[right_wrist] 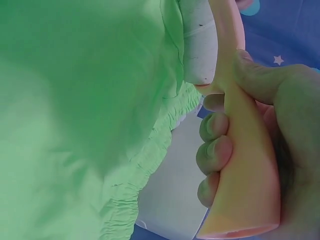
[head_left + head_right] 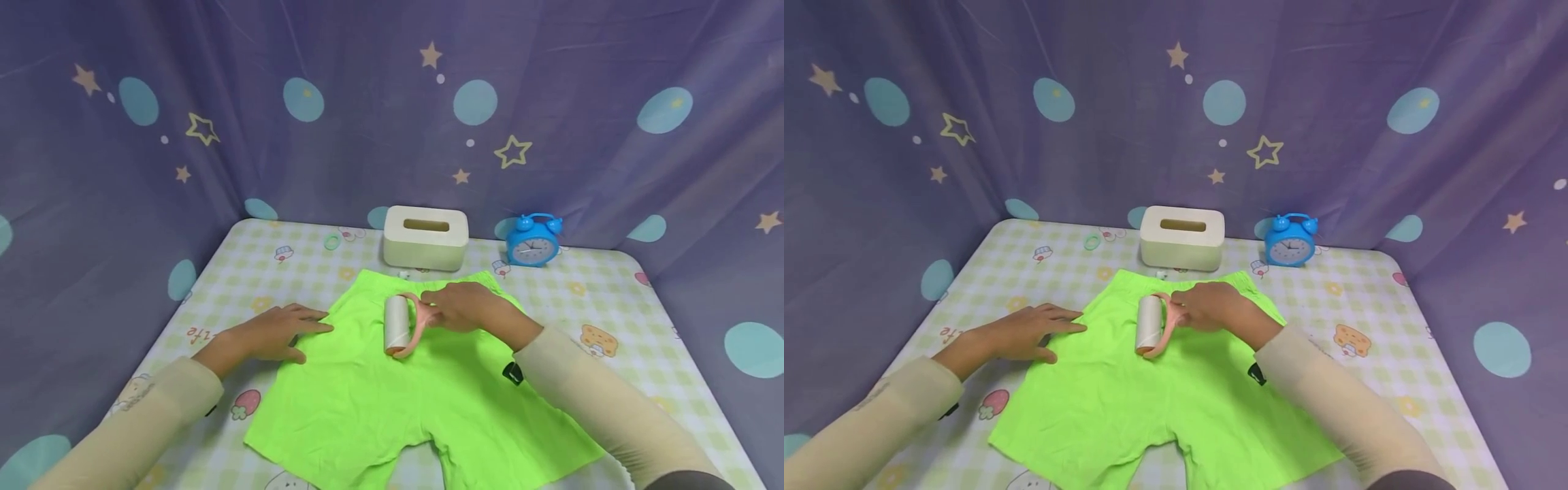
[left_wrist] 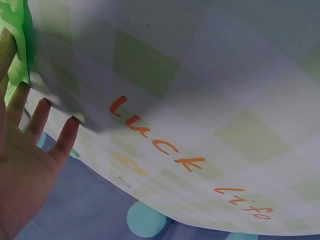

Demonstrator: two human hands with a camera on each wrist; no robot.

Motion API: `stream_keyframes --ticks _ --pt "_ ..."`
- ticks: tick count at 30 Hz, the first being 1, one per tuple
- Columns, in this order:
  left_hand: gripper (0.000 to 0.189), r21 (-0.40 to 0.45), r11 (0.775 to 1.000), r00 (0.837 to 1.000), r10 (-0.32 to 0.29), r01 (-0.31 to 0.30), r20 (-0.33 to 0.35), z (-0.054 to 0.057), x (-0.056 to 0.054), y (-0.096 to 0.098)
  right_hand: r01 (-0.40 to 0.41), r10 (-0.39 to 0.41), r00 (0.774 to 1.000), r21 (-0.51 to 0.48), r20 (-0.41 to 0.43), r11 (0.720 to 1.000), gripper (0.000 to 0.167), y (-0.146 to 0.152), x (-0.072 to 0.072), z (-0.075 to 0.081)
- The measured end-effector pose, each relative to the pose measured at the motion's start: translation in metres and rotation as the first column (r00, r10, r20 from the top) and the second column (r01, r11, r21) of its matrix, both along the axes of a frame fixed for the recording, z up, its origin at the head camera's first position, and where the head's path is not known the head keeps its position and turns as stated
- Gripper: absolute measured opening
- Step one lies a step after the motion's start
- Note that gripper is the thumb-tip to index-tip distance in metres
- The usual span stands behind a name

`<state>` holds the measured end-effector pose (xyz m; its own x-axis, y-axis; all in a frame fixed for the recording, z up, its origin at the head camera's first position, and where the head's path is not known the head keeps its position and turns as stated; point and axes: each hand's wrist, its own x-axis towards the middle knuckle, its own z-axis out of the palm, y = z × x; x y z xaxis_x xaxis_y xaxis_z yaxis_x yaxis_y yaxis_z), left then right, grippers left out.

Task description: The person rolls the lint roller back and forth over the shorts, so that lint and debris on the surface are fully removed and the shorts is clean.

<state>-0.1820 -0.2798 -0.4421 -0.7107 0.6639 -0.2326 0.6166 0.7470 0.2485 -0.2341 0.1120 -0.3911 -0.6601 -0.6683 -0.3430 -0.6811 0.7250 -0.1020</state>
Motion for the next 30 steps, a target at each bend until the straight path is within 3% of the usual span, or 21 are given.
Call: stream_keyframes --ticks 6,13,16,22,30 --pt "0.071 -0.006 1.000 1.000 -0.005 0.005 -0.006 -0.001 0.002 -0.004 0.001 -0.001 1.000 -0.001 -0.004 1.000 0.026 -0.010 0.001 0.000" --pt "0.071 0.008 1.000 1.000 -0.006 0.007 -0.024 -0.002 0.004 -0.007 -0.029 0.037 0.998 0.145 -0.053 0.989 0.018 -0.043 0.004 0.019" --pt "0.071 0.010 1.000 1.000 0.003 -0.003 -0.014 -0.004 0.005 -0.006 -0.041 0.052 0.997 0.163 -0.065 0.986 0.020 -0.060 0.006 0.020" --pt "0.071 0.010 1.000 0.999 -0.027 0.028 -0.023 -0.010 0.001 0.002 -0.031 0.041 0.997 0.141 -0.072 0.989 0.025 -0.074 0.010 0.011" --pt "0.071 -0.015 1.000 1.000 -0.003 0.003 -0.015 -0.002 -0.001 0.000 0.005 -0.005 0.996 0.003 -0.084 1.000 0.027 -0.078 0.015 -0.003"
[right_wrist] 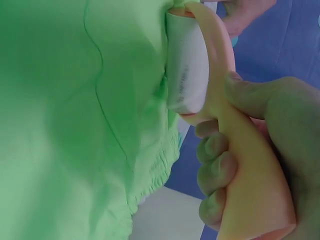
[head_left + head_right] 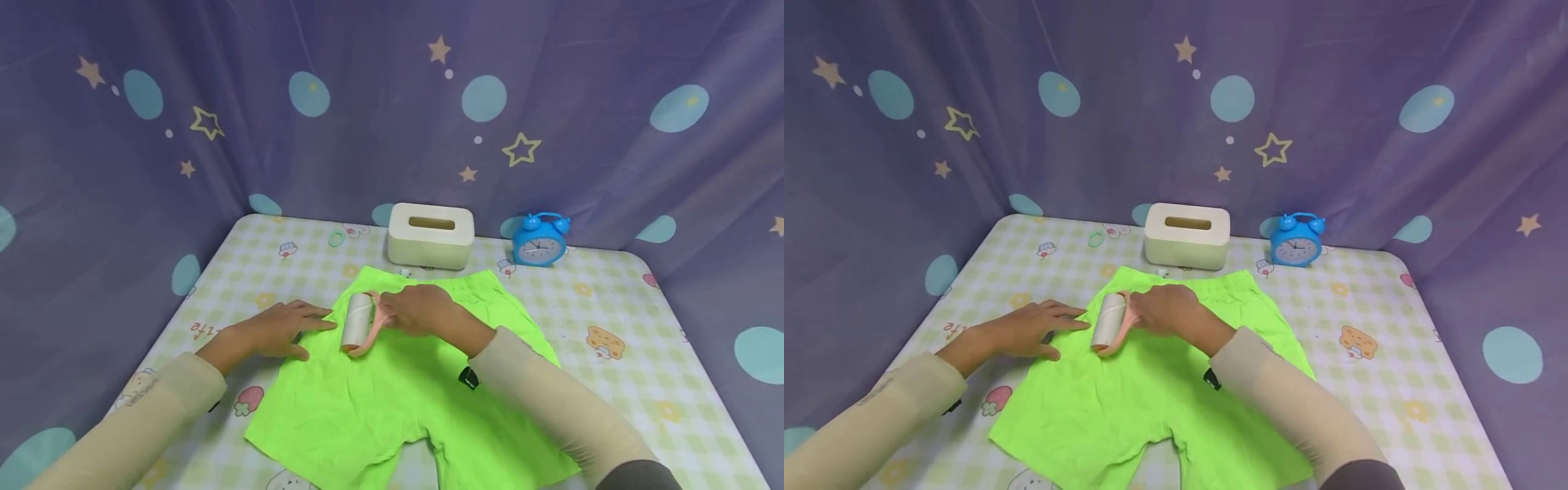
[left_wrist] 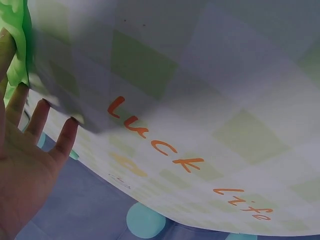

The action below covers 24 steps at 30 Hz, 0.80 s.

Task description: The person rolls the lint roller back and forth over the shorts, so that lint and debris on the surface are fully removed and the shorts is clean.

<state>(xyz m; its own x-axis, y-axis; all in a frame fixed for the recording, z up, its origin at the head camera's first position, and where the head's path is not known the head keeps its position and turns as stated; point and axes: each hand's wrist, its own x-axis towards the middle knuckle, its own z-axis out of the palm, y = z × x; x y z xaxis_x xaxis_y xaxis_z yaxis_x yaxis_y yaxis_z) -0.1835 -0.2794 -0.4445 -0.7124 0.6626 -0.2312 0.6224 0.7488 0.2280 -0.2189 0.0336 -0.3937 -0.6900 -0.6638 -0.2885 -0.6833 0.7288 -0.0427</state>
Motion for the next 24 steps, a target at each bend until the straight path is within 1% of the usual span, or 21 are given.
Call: stream_keyframes --ticks 6,9,12,17,20,24 --pt "0.071 -0.006 1.000 1.000 0.001 -0.001 0.013 0.004 -0.001 0.002 0.026 -0.027 0.999 -0.035 -0.017 0.999 0.029 -0.003 0.004 -0.003" --pt "0.071 -0.011 1.000 1.000 0.001 -0.001 0.011 0.004 0.000 0.002 0.034 -0.035 0.999 -0.032 -0.022 0.999 0.030 -0.005 0.006 -0.003" --pt "0.072 -0.004 1.000 1.000 0.000 0.000 0.002 0.004 0.000 0.001 0.033 -0.033 0.998 -0.015 -0.048 0.999 0.030 -0.010 0.007 -0.001" --pt "0.071 0.025 1.000 1.000 0.004 -0.004 0.008 0.003 0.000 0.000 0.023 -0.016 0.996 0.076 -0.090 0.997 0.030 -0.027 0.010 0.010" --pt "0.071 0.041 0.999 1.000 0.008 -0.008 0.015 0.001 0.000 0.000 0.030 -0.017 0.996 0.138 -0.093 0.990 0.037 -0.038 0.011 0.019" --pt "0.070 0.048 0.999 1.000 0.015 -0.016 0.022 0.001 -0.001 0.000 0.051 -0.038 0.996 0.173 -0.076 0.984 0.039 -0.050 0.014 0.030"
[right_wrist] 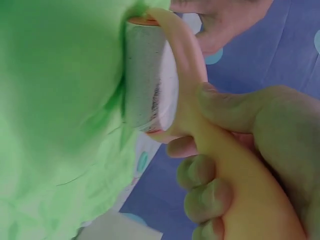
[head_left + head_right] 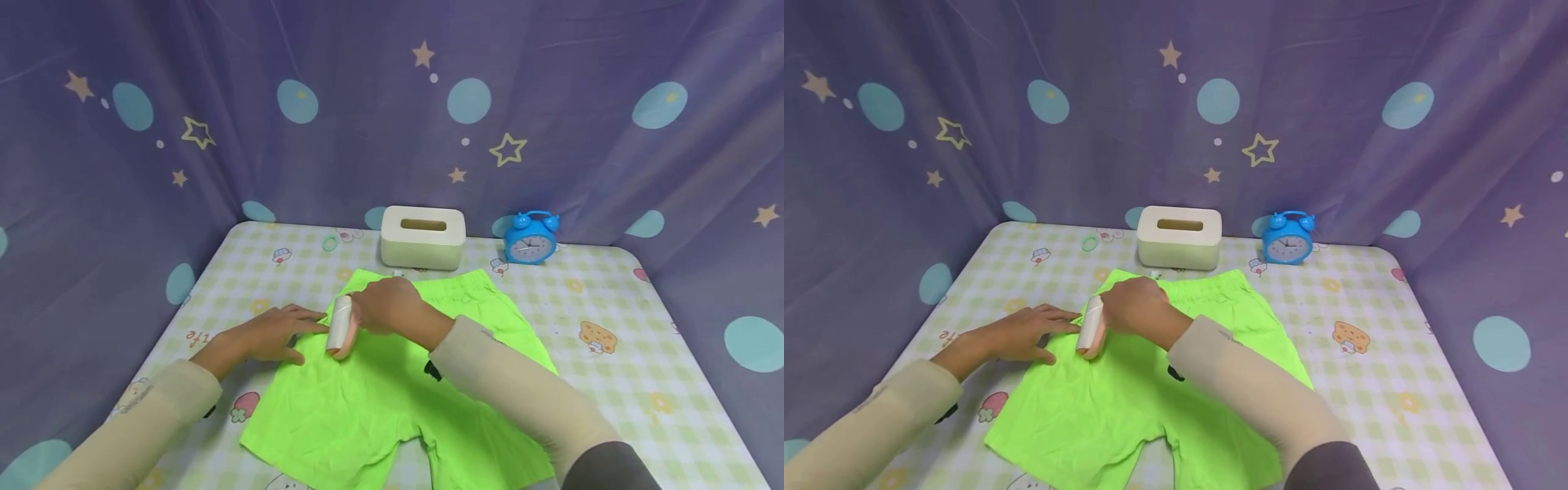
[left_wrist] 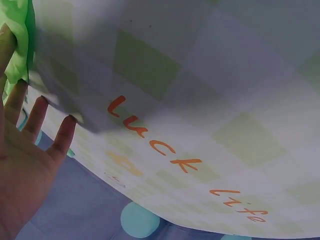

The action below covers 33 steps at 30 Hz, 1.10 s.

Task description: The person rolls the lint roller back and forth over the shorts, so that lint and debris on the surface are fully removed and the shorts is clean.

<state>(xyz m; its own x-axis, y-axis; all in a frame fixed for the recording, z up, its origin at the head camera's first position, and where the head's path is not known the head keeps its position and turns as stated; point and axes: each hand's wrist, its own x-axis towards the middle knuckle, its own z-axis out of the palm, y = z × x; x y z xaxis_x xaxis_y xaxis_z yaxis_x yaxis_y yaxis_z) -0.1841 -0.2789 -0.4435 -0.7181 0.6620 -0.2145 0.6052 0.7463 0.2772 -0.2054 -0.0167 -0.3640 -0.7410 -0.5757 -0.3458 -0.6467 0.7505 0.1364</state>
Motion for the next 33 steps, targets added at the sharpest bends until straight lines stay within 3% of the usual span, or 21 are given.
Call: stream_keyframes --ticks 7,12,19,22,27,33 --pt "0.057 0.036 0.999 1.000 0.016 -0.016 -0.019 -0.003 0.003 -0.006 0.043 -0.043 0.997 0.003 0.060 0.999 0.033 -0.017 0.002 0.002" --pt "0.049 0.100 0.995 0.998 0.012 -0.006 -0.064 -0.004 0.008 -0.015 0.095 -0.091 0.993 -0.045 0.068 0.994 0.039 -0.014 0.000 -0.010" --pt "0.047 0.085 0.996 0.993 -0.006 0.016 -0.114 -0.007 0.011 -0.025 0.085 -0.070 0.993 -0.162 0.098 0.983 0.033 -0.010 0.002 -0.033" --pt "0.047 0.085 0.996 0.992 -0.009 0.020 -0.126 -0.009 0.014 -0.028 0.087 -0.072 0.995 -0.236 0.070 0.968 0.033 -0.006 0.007 -0.048" --pt "0.047 0.077 0.997 0.991 0.005 0.006 -0.135 -0.010 0.015 -0.031 0.131 -0.118 0.991 -0.371 0.059 0.919 0.034 0.002 0.018 -0.072" --pt "0.049 0.081 0.997 0.989 -0.005 0.017 -0.145 -0.008 0.011 -0.022 0.152 -0.142 0.988 -0.421 0.055 0.894 0.035 0.017 0.024 -0.077"
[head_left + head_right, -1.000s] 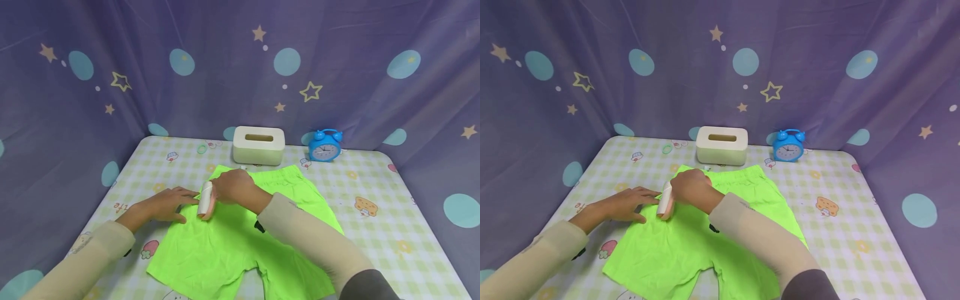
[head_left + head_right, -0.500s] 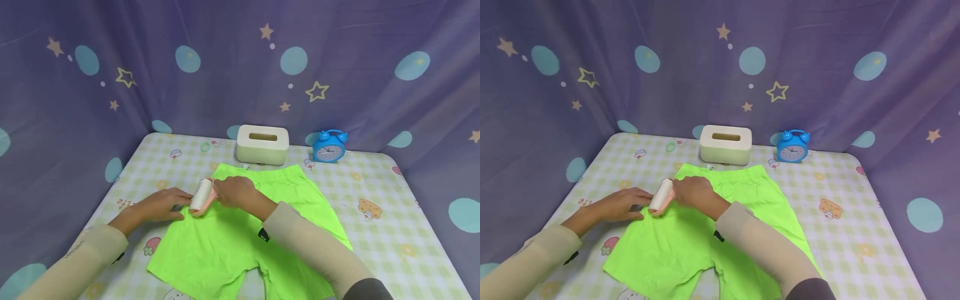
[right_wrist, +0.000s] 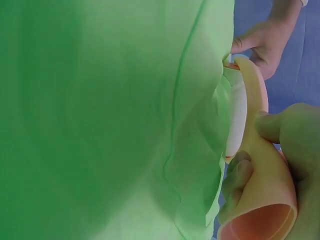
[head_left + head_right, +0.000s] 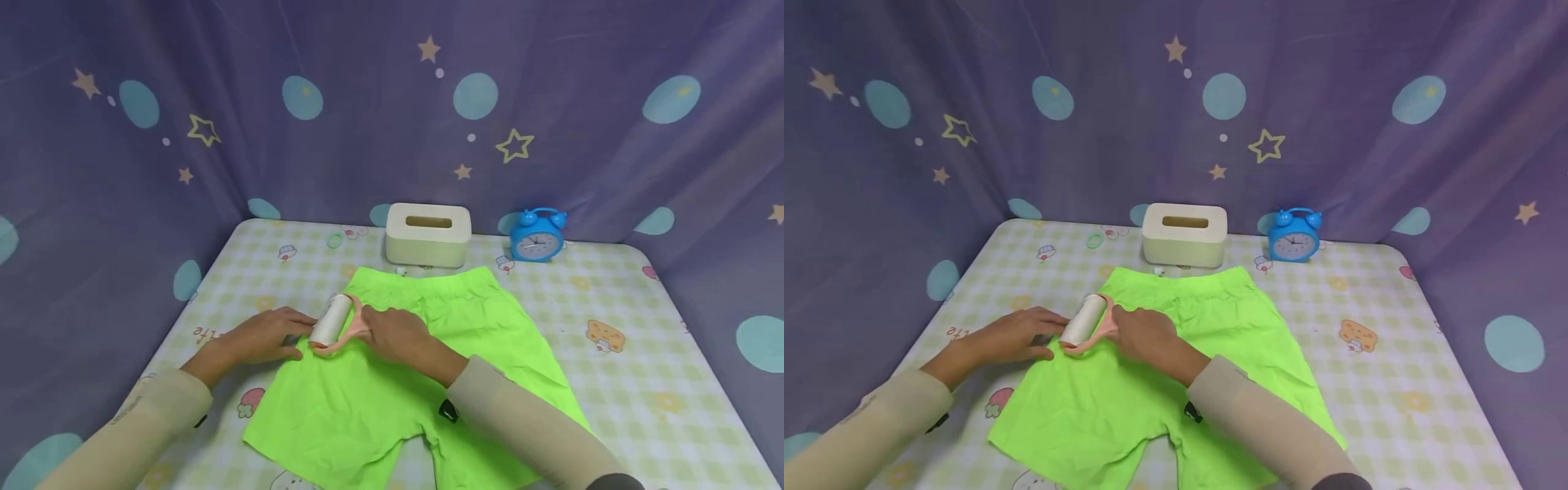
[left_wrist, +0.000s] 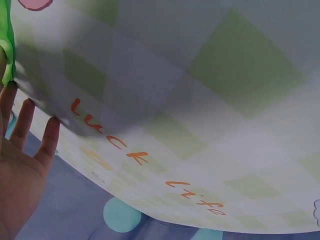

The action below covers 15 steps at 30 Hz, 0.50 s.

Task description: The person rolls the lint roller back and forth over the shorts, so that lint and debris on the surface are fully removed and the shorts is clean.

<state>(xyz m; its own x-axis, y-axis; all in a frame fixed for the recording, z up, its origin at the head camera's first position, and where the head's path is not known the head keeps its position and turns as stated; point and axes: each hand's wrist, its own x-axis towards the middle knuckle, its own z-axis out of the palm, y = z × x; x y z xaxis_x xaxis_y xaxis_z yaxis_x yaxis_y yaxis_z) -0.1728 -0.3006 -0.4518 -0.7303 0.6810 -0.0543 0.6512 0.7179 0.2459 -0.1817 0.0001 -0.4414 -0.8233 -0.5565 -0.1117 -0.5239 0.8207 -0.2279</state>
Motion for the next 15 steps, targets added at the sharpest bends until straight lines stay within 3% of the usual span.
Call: stream_keyframes --ticks 7,15 --pt "0.053 -0.058 0.996 0.996 0.074 -0.071 0.044 0.004 0.005 0.006 -0.024 0.024 1.000 -0.008 -0.019 1.000 0.037 0.015 0.003 0.000" --pt "0.054 -0.136 0.986 0.995 0.100 -0.097 0.017 0.009 0.008 0.013 -0.058 0.058 0.998 -0.020 -0.024 0.998 0.034 0.024 0.004 0.002"
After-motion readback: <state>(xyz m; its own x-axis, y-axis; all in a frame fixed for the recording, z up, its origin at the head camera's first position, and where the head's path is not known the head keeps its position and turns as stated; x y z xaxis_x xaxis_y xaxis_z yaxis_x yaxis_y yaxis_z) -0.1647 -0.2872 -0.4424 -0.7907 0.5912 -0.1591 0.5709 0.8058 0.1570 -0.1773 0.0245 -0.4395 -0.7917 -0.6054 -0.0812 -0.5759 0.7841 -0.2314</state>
